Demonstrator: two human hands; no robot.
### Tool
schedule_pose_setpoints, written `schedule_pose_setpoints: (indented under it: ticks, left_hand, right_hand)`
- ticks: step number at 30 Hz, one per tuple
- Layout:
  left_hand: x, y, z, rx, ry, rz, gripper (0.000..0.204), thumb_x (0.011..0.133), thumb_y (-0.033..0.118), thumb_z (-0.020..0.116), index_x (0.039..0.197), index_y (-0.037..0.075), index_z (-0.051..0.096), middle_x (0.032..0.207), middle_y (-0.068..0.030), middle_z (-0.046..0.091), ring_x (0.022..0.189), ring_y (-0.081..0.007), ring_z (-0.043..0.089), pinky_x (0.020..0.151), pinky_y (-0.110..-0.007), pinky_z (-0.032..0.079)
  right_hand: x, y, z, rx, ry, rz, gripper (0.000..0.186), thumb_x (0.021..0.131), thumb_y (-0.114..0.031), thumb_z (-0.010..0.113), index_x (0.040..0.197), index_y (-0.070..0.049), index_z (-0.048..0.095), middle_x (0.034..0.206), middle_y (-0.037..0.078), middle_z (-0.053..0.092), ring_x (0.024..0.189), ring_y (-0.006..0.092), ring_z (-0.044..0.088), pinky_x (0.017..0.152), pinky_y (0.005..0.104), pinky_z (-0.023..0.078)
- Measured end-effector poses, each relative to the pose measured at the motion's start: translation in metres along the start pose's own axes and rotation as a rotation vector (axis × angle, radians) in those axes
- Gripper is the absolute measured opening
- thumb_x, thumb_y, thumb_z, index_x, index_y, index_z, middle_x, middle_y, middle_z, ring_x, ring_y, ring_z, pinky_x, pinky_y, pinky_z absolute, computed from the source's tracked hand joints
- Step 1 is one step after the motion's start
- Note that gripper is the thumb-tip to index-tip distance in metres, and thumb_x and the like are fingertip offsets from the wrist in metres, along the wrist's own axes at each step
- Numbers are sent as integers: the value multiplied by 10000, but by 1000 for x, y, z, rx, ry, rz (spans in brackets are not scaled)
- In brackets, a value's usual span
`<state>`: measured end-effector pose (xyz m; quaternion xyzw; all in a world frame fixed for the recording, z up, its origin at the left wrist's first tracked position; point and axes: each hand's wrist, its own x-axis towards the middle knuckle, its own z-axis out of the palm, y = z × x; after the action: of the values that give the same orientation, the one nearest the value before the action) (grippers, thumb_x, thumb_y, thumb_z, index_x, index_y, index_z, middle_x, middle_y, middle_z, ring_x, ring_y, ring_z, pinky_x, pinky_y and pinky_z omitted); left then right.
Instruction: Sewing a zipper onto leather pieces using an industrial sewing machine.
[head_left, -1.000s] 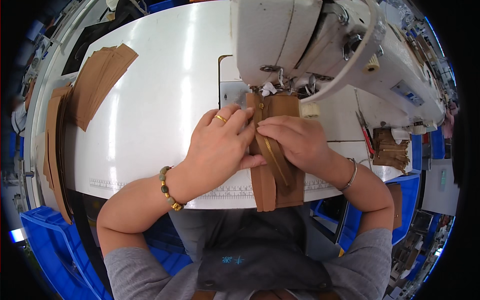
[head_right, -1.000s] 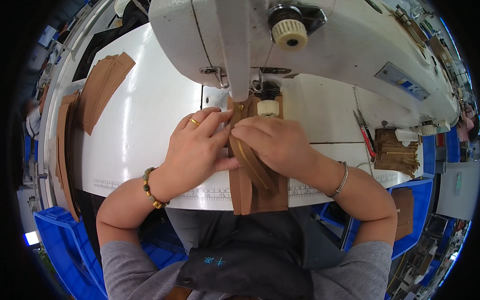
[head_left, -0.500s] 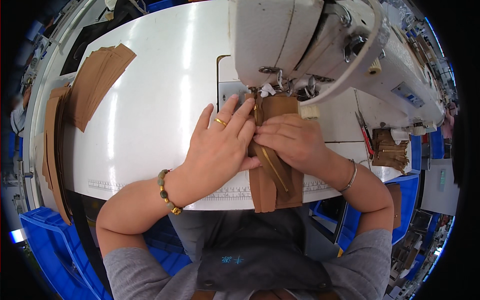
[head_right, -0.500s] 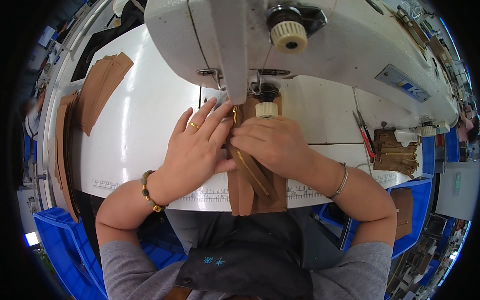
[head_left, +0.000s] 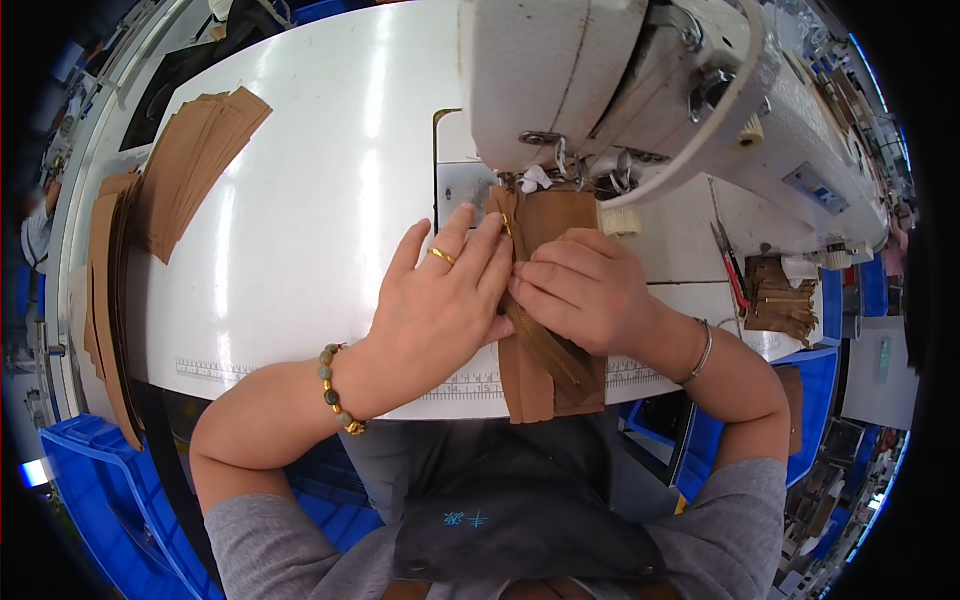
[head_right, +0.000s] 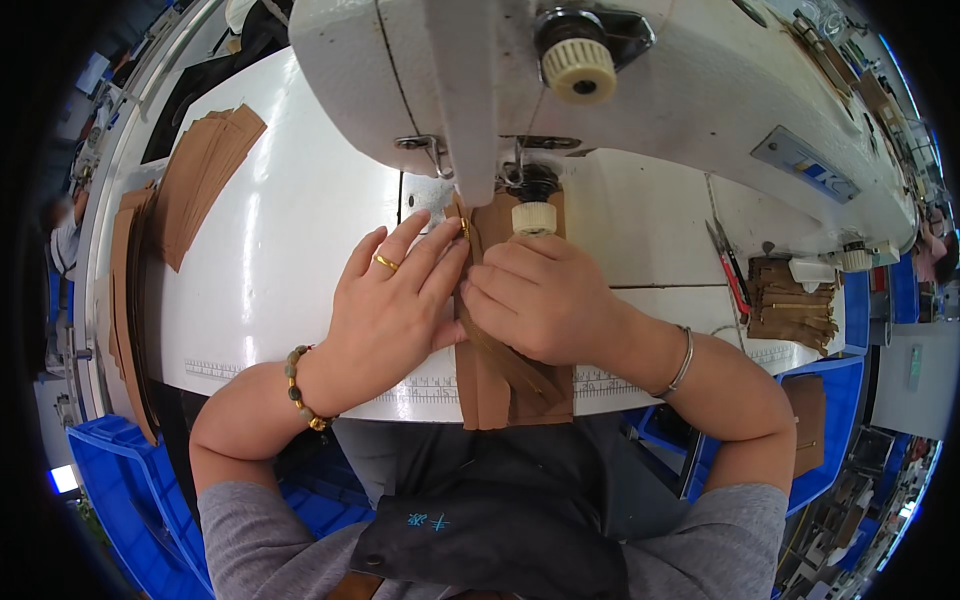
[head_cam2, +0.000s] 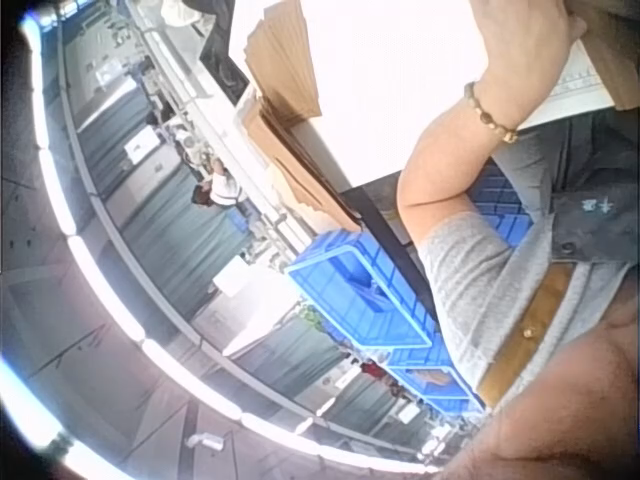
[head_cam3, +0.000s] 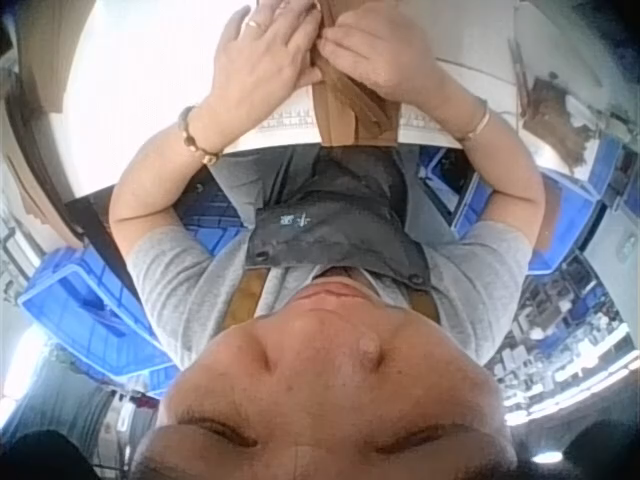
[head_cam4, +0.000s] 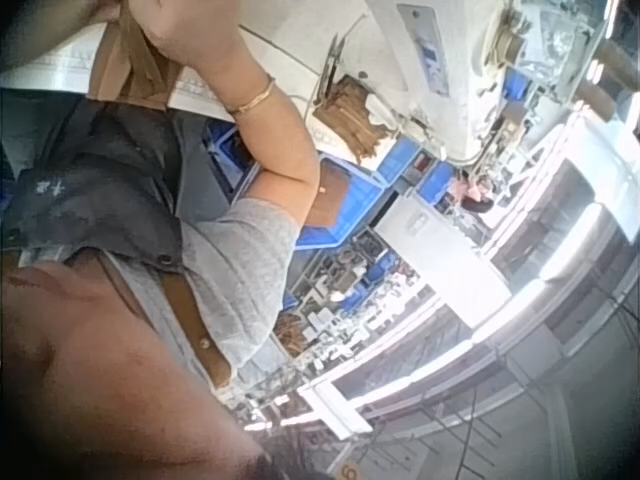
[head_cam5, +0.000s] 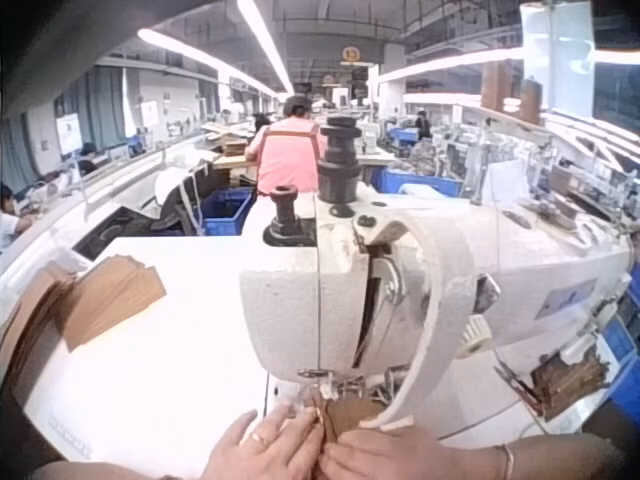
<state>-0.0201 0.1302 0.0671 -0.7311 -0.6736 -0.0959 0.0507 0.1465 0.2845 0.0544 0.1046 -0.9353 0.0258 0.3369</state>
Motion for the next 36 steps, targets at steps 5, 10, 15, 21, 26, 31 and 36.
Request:
schedule_pose_setpoints:
  ticks: [5,10,15,21,26,31,36]
  left_hand:
    - [0,-1,0,-66,18,49,871,653,328,885,1425,38,607,1496,-106,597,1336,-293,558,1084,-426,464]
    - [4,-2,-2,-97,41,46,811,633,267,892,1353,18,617,1484,-118,607,1286,-292,581,1060,-411,477]
    - [5,-2,-3,-141,19,29,716,618,231,905,1232,28,597,1469,-120,617,1260,-297,590,1081,-455,458]
    - [5,-2,0,-150,85,28,730,663,275,913,1256,30,563,1311,-73,692,1109,-284,615,1096,-497,440]
    - [7,-3,4,-154,162,15,822,735,394,904,1368,14,542,1110,-33,730,1012,-256,611,1083,-485,448]
    - [11,-14,4,-174,149,44,668,749,262,882,1318,26,621,1055,-42,747,964,-251,626,1040,-436,495]
    - [14,-20,4,-210,208,124,486,719,116,825,1189,41,724,1099,-51,780,903,-240,643,978,-398,543]
  right_hand:
    - [-1,-4,-2,-15,-17,-7,181,755,-131,700,915,-45,704,996,51,708,936,201,679,819,334,543]
    - [0,2,3,2,-72,235,273,769,-144,733,1015,-39,676,1215,92,709,1006,219,696,873,368,532]
    - [-2,5,4,103,-207,324,430,770,-215,815,1131,-65,635,1332,103,677,1119,257,683,929,416,514]
    - [-7,6,4,75,-215,278,342,842,-286,774,1085,-76,656,1361,55,679,1148,240,684,903,409,533]
    - [-8,5,9,-30,-93,199,294,846,-319,762,1004,-83,685,1310,36,706,1095,223,691,901,400,553]
    - [-13,3,-1,-48,-135,265,315,795,-327,798,975,-91,694,1204,26,730,974,206,681,890,372,562]
    - [-12,5,-9,-15,-172,291,371,716,-328,842,983,-116,695,1125,18,696,928,216,666,838,369,566]
